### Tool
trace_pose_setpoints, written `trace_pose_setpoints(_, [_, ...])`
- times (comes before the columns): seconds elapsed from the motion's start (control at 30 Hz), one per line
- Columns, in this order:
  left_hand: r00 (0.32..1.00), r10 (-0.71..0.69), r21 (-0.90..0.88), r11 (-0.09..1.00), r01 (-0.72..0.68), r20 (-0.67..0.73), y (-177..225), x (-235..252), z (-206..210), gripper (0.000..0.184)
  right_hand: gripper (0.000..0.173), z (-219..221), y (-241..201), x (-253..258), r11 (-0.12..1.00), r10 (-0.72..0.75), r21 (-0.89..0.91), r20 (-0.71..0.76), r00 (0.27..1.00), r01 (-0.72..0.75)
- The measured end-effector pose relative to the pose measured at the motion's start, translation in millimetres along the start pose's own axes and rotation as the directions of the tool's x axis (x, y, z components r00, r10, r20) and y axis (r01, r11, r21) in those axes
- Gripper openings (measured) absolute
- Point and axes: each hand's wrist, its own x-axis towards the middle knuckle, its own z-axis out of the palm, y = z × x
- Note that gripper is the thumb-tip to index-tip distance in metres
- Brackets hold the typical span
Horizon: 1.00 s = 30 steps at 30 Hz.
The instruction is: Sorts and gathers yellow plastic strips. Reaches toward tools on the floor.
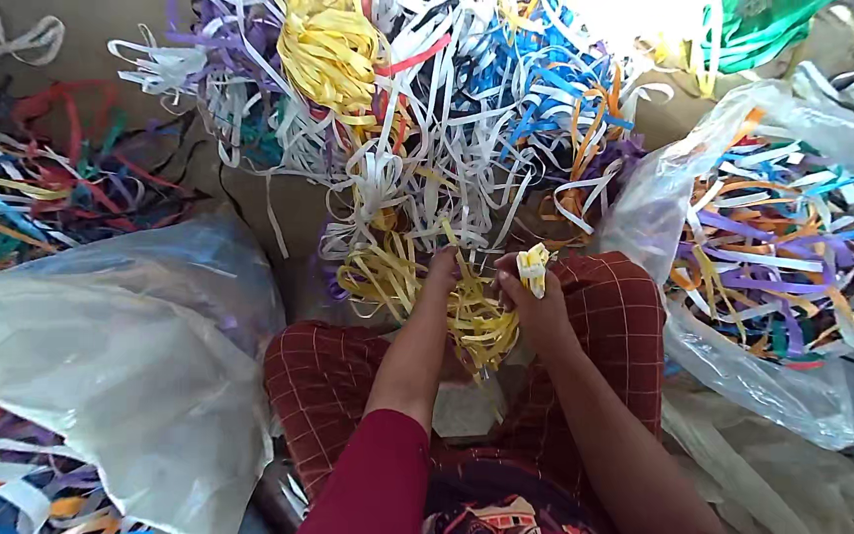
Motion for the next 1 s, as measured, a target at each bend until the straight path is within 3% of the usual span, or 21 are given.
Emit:
trace_pose_setpoints(0.17, [0.974, 0.061, -0.215, 0.976, -0.013, 0.218, 26, -25, -7, 0.039, 0.018, 6, 2, -3, 1.000, -0.027, -0.008, -0.006, 1.000, 0.027])
trace_pose_setpoints(0.23, [0.933, 0.221, -0.238, 0.959, -0.154, 0.285, 42, -63, -6, 0.034, 0.021, 6, 5, -2, 0.999, -0.042, -0.020, -0.039, 0.998, 0.041])
trace_pose_setpoints(0.27, [0.889, 0.333, -0.163, 0.942, -0.295, 0.314, 49, -87, -5, 0.034, 0.023, 4, 7, 0, 0.998, -0.055, -0.032, -0.053, 0.997, 0.053])
trace_pose_setpoints(0.33, [0.741, 0.541, 0.076, 0.786, -0.614, 0.396, 54, -131, -9, 0.034, 0.032, 2, 11, 4, 0.997, -0.070, -0.037, -0.079, 0.994, 0.067])
trace_pose_setpoints(0.4, [0.611, 0.623, 0.312, 0.529, -0.789, 0.488, 48, -165, -19, 0.037, 0.037, 4, 10, 6, 0.999, -0.043, -0.013, -0.099, 0.994, 0.042])
trace_pose_setpoints(0.5, [0.486, 0.650, 0.491, 0.195, -0.849, 0.583, 21, -195, -39, 0.039, 0.025, 7, 4, 1, 0.999, -0.029, 0.028, -0.088, 0.996, 0.031])
trace_pose_setpoints(0.57, [0.453, 0.692, 0.523, 0.127, -0.843, 0.562, 4, -202, -52, 0.039, 0.021, 8, 2, -6, 0.997, -0.048, 0.063, -0.016, 0.999, 0.049])
trace_pose_setpoints(0.7, [0.475, 0.691, 0.573, 0.107, -0.813, 0.545, -4, -217, -69, 0.038, 0.011, 11, 0, -25, 0.983, -0.123, 0.151, 0.109, 0.986, 0.106])
trace_pose_setpoints(0.8, [0.517, 0.674, 0.494, 0.252, -0.832, 0.527, 5, -235, -74, 0.044, 0.010, 10, -2, -35, 0.975, -0.165, 0.177, 0.159, 0.973, 0.136])
trace_pose_setpoints(0.9, [0.482, 0.780, 0.246, 0.415, -0.876, 0.400, 16, -252, -74, 0.049, 0.016, 7, -4, -38, 0.979, -0.203, 0.076, 0.248, 0.947, 0.190])
trace_pose_setpoints(1.0, [0.444, 0.801, 0.247, 0.372, -0.895, 0.401, 31, -269, -76, 0.034, 0.021, 9, -8, -44, 0.977, -0.203, 0.004, 0.305, 0.931, 0.212])
